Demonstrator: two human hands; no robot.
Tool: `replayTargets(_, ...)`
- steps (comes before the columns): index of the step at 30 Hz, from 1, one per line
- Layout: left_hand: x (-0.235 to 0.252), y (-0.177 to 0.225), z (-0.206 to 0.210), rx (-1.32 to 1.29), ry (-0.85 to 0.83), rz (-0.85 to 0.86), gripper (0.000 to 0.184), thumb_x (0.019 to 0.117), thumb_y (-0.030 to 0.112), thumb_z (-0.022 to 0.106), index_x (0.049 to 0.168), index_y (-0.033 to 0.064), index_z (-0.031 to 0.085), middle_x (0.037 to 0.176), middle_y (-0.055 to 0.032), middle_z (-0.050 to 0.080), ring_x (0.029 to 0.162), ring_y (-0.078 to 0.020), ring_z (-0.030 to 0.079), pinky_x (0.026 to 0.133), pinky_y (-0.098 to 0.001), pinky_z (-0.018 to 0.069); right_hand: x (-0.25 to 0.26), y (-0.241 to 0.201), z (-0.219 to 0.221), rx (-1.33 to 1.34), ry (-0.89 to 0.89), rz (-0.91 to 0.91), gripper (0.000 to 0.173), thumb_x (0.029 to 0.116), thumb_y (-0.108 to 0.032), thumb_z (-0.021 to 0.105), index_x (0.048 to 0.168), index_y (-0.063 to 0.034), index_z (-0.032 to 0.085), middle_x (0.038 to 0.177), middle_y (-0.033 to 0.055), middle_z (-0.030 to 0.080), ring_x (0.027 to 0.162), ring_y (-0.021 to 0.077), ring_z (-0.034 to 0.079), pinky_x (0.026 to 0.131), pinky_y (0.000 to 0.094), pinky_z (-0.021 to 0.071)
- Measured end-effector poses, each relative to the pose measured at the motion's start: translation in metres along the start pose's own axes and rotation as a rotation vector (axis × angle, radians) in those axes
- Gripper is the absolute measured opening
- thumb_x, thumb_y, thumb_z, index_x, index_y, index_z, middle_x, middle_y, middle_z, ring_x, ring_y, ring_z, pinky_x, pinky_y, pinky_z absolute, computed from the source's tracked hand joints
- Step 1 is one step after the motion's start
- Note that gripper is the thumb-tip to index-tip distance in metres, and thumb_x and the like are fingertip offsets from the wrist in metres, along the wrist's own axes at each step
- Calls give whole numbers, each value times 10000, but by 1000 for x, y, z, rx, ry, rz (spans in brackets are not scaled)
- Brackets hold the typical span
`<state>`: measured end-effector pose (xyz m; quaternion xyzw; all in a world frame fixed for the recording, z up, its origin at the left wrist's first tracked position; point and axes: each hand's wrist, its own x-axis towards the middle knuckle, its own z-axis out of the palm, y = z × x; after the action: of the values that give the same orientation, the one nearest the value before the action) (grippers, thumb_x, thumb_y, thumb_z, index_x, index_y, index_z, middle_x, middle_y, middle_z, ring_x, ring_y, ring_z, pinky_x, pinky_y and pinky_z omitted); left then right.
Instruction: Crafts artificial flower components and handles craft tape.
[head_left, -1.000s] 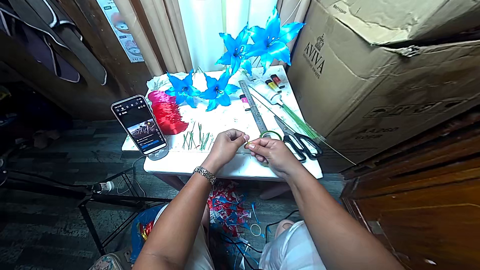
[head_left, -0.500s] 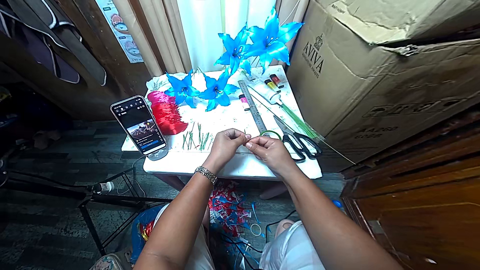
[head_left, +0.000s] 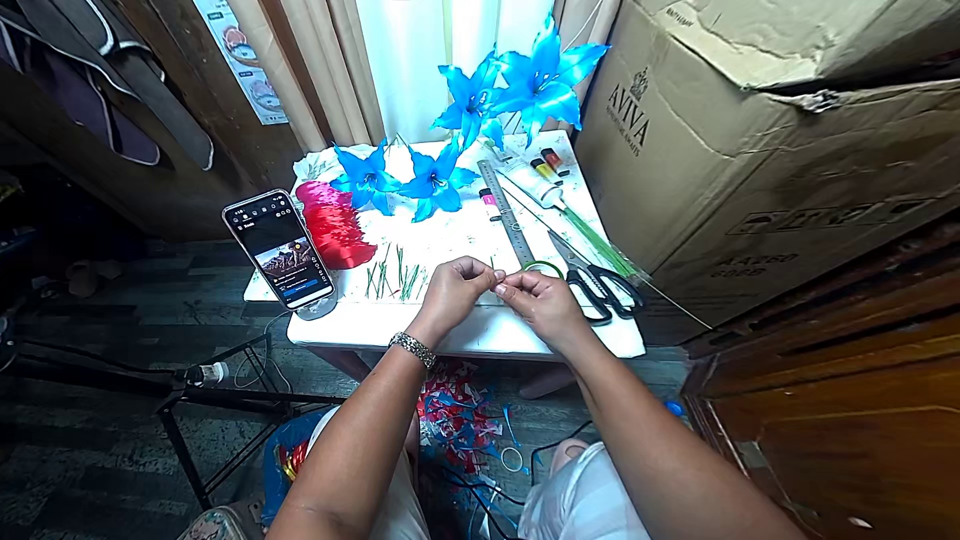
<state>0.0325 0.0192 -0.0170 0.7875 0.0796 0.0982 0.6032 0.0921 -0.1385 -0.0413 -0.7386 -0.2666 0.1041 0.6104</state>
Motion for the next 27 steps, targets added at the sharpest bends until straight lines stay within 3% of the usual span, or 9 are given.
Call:
replayTargets(5,4,1,-12,11,-117,38,169,1020,126,608,877,43,644,719,21,570,641,-31,503,638,-208,429,2,-3,-5,124,-136,126,143,1018,-33,587,933,-33,701,713,-29,590,557,-2,458,518,135,375)
replayTargets(10,5,1,-9,-108,-178,-18,208,1065,106,494,962,27,655,824,9,610,749,-40,566,740,-224,490,2,-1,-4,167,-98,138,139,1003,-47,622,888,-58,700,704,-36,612,539,-9,454,500,129,363)
replayTargets(13,1,0,-4,-85,-132,-13,145,1048,124,551,999,37,657,817,1,605,708,-44,539,681,-216,462,2,0,-3,81,-33,74,129,994,-71,640,876,-76,692,688,-51,586,548,-7,450,523,154,371)
replayTargets(16,-10,-6,-3,-22,-60,-5,141,1006,175,646,922,63,636,755,-35,603,619,-90,510,575,-245,413,1,1,-1,4,26,37,129,989,-93,652,867,-73,688,653,-45,547,533,9,428,516,172,360)
replayTargets(20,-7,-2,-4,42,-22,-9,184,1021,183,626,895,53,656,729,-24,590,600,-79,494,561,-237,399,2,1,-2,-37,-17,-1,110,1005,-79,630,925,-45,698,708,-43,584,566,-11,452,544,156,385)
replayTargets(23,2,1,-7,39,-56,19,158,1026,127,605,915,28,657,729,-2,575,630,-48,495,616,-220,415,3,-1,-4,0,-86,40,125,1022,-63,594,969,-35,703,745,-36,606,582,-13,470,551,148,394)
replayTargets(27,4,-1,-9,-10,-141,38,182,1056,101,521,968,22,660,803,-2,599,716,-48,531,707,-232,453,4,-2,-4,100,-116,124,132,1022,-47,591,931,-40,686,729,-28,600,570,-6,471,529,136,385)
